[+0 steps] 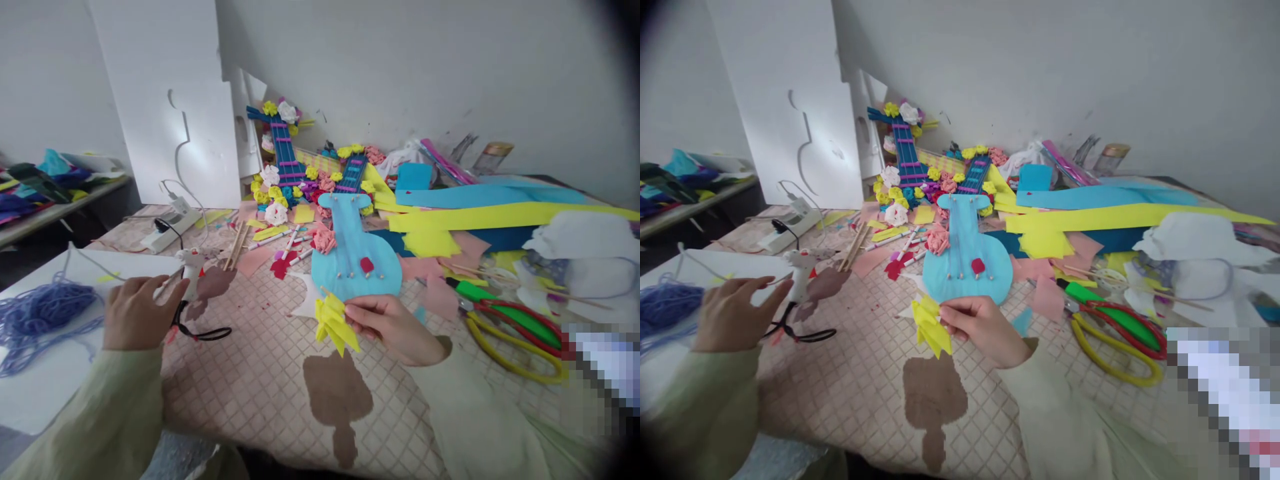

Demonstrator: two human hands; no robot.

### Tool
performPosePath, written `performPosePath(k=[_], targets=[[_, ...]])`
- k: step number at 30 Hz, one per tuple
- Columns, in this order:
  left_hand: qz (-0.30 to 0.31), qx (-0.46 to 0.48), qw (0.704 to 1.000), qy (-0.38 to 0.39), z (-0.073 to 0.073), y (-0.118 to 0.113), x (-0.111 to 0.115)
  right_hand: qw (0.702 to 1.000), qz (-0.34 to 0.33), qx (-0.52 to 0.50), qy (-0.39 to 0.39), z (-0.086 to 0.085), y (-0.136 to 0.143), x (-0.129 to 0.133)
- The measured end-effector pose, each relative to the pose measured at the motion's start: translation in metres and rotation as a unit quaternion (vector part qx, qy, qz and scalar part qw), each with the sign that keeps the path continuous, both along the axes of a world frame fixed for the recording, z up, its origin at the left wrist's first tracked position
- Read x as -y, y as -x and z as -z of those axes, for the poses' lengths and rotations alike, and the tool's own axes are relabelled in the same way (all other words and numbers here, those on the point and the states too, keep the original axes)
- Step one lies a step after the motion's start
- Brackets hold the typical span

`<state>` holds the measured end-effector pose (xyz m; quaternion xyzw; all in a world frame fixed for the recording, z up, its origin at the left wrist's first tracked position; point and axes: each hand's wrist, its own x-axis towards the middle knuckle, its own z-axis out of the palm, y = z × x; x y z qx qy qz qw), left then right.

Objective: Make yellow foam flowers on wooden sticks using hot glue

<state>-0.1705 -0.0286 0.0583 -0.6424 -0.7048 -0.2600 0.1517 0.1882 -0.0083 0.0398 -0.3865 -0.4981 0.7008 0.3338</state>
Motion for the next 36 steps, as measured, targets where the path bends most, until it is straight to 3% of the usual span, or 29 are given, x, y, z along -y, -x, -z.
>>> performPosePath(k=[1,2,4,5,6,9,10,12,16,20,24,36], targets=[[-0.029,-0.028,0.998,-0.046,-0.004,-0.011,0.006,1.000,-0.001,-0.013,0.005,0.000,0.000,0.000],[0.002,-0.031,0.998,-0.048,-0.007,-0.026,0.012,1.000,0.000,-0.023,0.011,0.000,-0.001,0.000],[0.142,0.058,0.988,0.034,-0.010,-0.064,0.018,0.999,0.006,-0.034,0.022,0.001,-0.001,0.000],[0.210,0.128,0.965,0.094,-0.009,-0.085,0.019,0.999,0.009,-0.035,0.026,0.002,-0.001,0.000],[0.258,0.205,0.930,0.160,-0.006,-0.106,0.018,0.999,0.011,-0.034,0.030,0.003,-0.001,-0.001],[0.376,0.405,0.787,0.276,0.008,-0.159,0.006,0.999,0.016,-0.034,0.032,0.005,-0.001,-0.002],[0.391,0.441,0.754,0.289,0.013,-0.171,0.002,0.999,0.019,-0.035,0.032,0.005,-0.001,-0.002],[0.393,0.491,0.725,0.283,0.023,-0.188,-0.007,0.999,0.022,-0.039,0.029,0.004,-0.003,-0.004],[0.376,0.546,0.713,0.229,0.034,-0.198,-0.015,0.999,0.027,-0.026,0.001,0.002,-0.009,-0.007],[0.378,0.597,0.677,0.202,0.039,-0.198,-0.016,0.999,0.027,0.011,-0.033,0.003,-0.011,-0.007],[0.371,0.641,0.639,0.207,0.042,-0.196,-0.015,0.995,0.035,0.063,-0.063,0.003,-0.006,-0.006],[0.312,0.716,0.567,0.262,0.050,-0.193,-0.011,0.959,0.121,0.173,-0.189,0.005,0.006,-0.001]])
